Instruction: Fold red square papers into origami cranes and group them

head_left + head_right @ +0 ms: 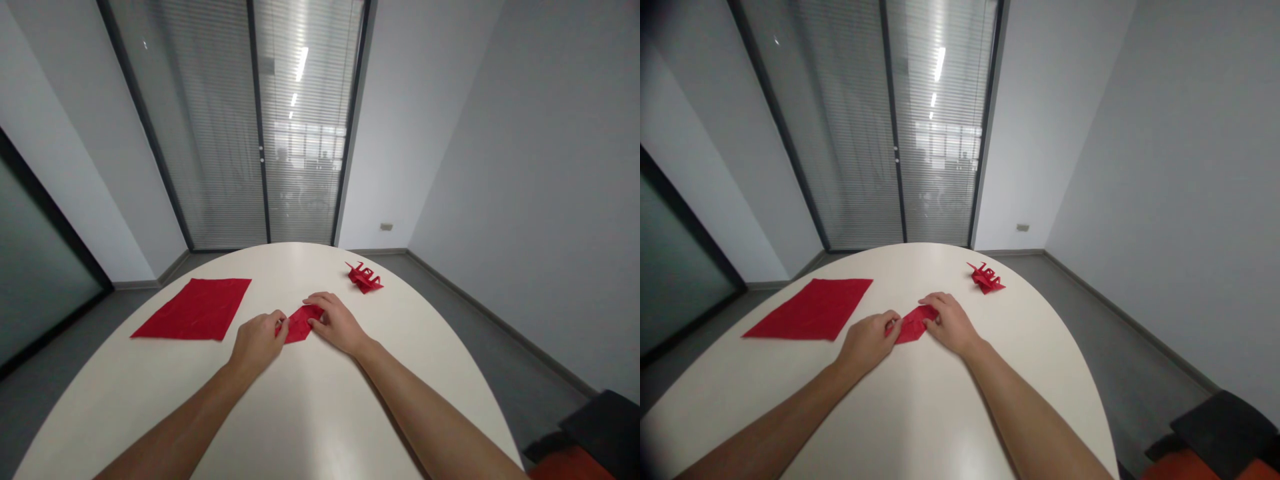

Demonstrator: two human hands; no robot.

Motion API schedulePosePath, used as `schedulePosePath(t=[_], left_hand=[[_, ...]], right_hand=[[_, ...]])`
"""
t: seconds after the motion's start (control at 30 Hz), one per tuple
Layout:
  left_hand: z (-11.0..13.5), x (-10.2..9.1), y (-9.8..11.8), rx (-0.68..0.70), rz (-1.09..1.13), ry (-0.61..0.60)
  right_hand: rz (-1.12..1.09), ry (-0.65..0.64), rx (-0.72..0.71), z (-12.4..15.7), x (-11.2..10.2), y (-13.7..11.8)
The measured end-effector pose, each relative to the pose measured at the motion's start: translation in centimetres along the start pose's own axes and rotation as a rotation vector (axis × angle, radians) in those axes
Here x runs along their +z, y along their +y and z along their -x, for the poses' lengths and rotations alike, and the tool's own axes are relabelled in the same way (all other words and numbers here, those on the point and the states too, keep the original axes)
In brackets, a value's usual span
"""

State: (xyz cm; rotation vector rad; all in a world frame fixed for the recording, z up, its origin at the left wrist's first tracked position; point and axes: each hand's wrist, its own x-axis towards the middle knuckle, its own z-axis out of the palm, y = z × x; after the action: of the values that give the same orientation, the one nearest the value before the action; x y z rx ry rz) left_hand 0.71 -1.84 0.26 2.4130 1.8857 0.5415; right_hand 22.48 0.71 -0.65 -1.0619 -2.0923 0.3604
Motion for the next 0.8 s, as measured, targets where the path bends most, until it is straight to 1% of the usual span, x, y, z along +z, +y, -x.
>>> schedulePosePath(t=[0.07,0.13,0.2,0.3,0.5,0.6,0.67,0.73,0.8], left_hand=[[0.0,0.0,0.0,-0.004,-0.020,0.008],[0.0,0.0,0.0,0.000,-0.034,0.010],[0.0,-0.1,0.1,0.013,-0.039,0.009],[0.0,-0.1,0.2,0.031,-0.045,0.017],[0.1,-0.1,0.1,0.078,0.002,0.075],[0.1,0.0,0.0,0.145,0.024,0.133],[0.0,0.1,-0.1,0.215,0.047,0.164],[-0.1,0.3,-0.2,0.294,0.076,0.149],[-0.1,0.4,-0.2,0.346,0.092,0.103]], right_hand=[[0.117,-0.030,-0.108,0.0,-0.2,-0.6],[0.175,-0.093,-0.180,-0.1,-0.4,-1.2],[0.187,-0.156,-0.215,-0.1,-0.4,-1.7],[0.173,-0.206,-0.240,-0.2,-0.2,-1.7],[0.187,-0.226,-0.215,0.0,0.1,-0.8],[0.209,-0.212,-0.204,0.0,0.2,-0.6],[0.232,-0.191,-0.185,0.0,0.3,-0.5],[0.255,-0.166,-0.157,-0.1,0.2,-0.2],[0.271,-0.145,-0.131,-0.1,0.2,0.0]])
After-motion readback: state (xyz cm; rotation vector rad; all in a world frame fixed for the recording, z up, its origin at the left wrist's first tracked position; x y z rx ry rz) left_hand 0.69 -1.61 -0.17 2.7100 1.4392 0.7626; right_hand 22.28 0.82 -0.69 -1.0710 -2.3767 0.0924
